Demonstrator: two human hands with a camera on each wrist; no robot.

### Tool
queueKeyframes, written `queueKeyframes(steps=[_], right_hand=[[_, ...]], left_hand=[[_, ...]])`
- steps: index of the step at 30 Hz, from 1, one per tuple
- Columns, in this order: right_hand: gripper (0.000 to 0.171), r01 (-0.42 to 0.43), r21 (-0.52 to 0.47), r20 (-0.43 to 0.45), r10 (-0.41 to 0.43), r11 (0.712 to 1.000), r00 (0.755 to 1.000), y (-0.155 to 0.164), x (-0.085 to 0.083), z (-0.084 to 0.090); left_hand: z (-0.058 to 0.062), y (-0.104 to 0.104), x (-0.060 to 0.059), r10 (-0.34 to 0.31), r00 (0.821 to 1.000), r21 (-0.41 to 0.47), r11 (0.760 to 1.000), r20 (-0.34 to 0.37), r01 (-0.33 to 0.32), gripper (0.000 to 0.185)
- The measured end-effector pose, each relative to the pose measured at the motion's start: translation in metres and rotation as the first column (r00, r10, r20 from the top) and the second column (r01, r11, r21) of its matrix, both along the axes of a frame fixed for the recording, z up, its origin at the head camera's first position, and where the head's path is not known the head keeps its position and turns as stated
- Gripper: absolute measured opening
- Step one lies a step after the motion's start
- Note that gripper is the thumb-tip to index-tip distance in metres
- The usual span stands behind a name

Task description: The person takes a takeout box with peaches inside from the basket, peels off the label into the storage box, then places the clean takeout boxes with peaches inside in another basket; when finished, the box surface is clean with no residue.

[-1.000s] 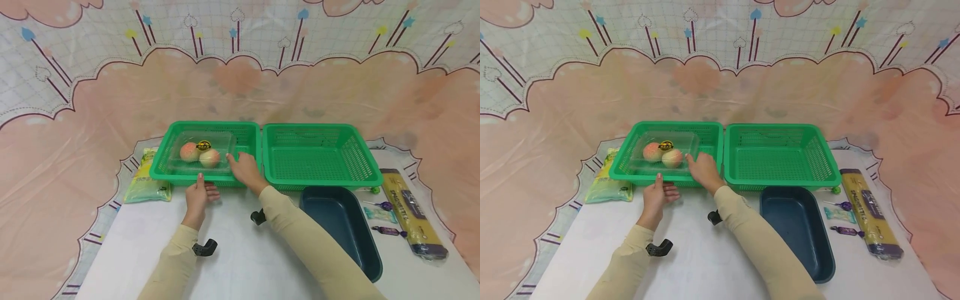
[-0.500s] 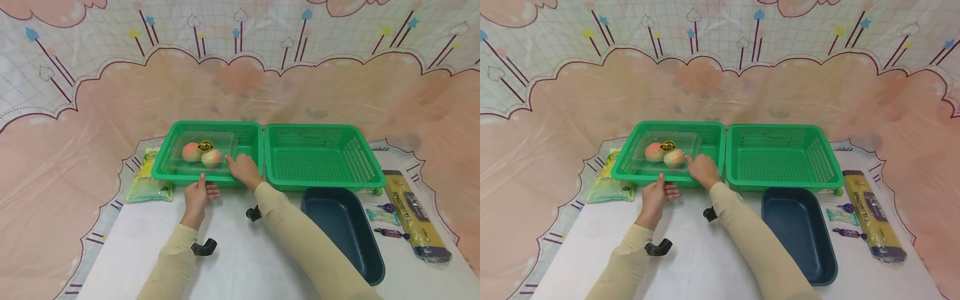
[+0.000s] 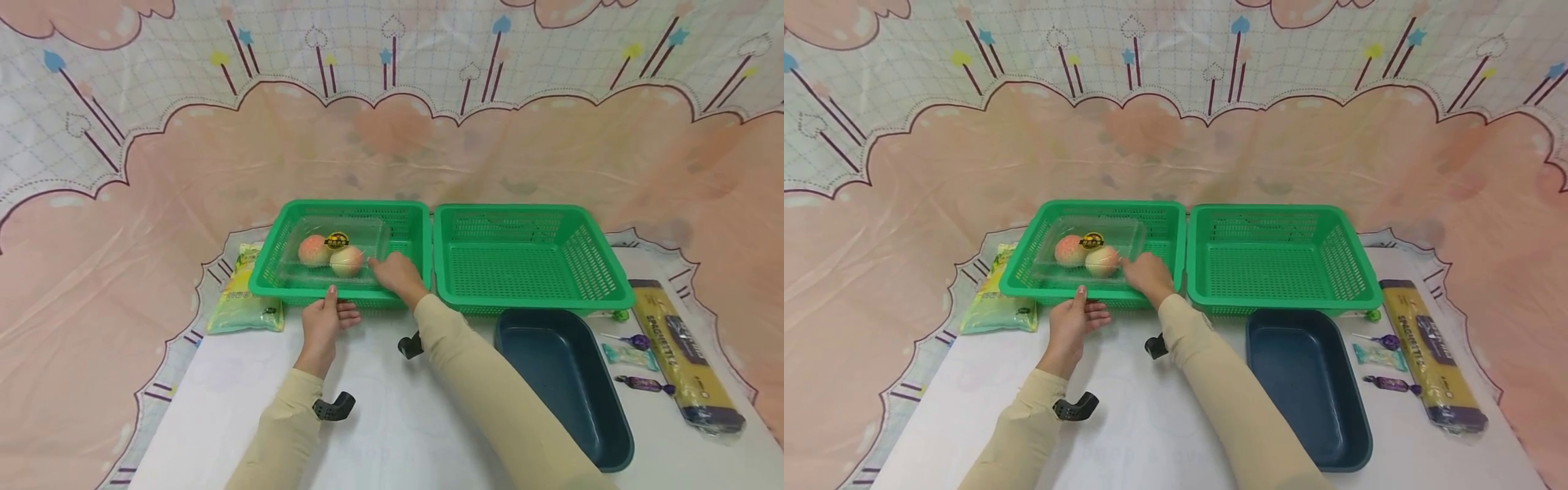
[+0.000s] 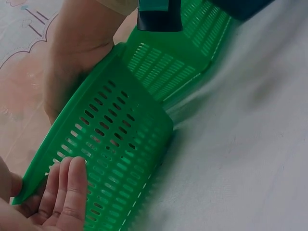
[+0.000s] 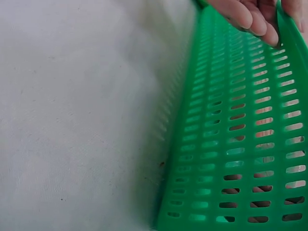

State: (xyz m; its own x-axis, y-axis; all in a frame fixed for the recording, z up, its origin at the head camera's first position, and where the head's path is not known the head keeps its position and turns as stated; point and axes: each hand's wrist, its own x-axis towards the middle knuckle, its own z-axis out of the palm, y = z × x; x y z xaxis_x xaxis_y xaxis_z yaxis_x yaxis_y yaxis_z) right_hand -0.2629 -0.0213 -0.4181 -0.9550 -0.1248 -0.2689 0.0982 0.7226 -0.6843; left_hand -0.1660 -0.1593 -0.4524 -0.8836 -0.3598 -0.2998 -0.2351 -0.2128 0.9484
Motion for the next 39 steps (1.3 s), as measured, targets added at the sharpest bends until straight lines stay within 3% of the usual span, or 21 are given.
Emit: queueKeyframes(steps=[8, 14, 22, 28, 35, 39], right_hand=[[0.061, 0.001, 0.002, 0.002, -0.001, 1.0, 1.0, -0.002, -0.004, -0.001], [0.057, 0.05, -0.099, 0.044, -0.046, 0.994, 0.998, 0.0, -0.008, 0.003], [0.051, 0.109, -0.156, 0.012, -0.109, 0.982, 0.994, 0.002, -0.008, 0.001], [0.042, 0.188, -0.291, 0.036, -0.186, 0.938, 0.982, 0.003, -0.006, 0.001], [0.063, 0.187, -0.375, 0.036, -0.187, 0.908, 0.982, 0.007, -0.003, 0.005], [0.049, 0.186, -0.421, 0.033, -0.191, 0.888, 0.981, 0.009, -0.002, 0.008]], left_hand=[[0.0, 0.0, 0.0, 0.004, 1.0, 0.009, 1.0, -0.015, -0.004, 0.055], [-0.001, 0.0, -0.001, 0.009, 1.0, 0.005, 1.0, -0.01, -0.009, 0.054], [-0.003, 0.0, -0.002, 0.013, 1.0, 0.007, 1.0, -0.01, -0.012, 0.056], [-0.003, 0.001, 0.0, 0.018, 1.0, 0.01, 1.0, -0.001, -0.018, 0.052], [-0.002, 0.001, 0.001, 0.024, 1.0, 0.02, 1.0, -0.011, -0.024, 0.052], [-0.002, 0.001, 0.0, 0.021, 1.0, 0.015, 1.0, -0.009, -0.021, 0.052]])
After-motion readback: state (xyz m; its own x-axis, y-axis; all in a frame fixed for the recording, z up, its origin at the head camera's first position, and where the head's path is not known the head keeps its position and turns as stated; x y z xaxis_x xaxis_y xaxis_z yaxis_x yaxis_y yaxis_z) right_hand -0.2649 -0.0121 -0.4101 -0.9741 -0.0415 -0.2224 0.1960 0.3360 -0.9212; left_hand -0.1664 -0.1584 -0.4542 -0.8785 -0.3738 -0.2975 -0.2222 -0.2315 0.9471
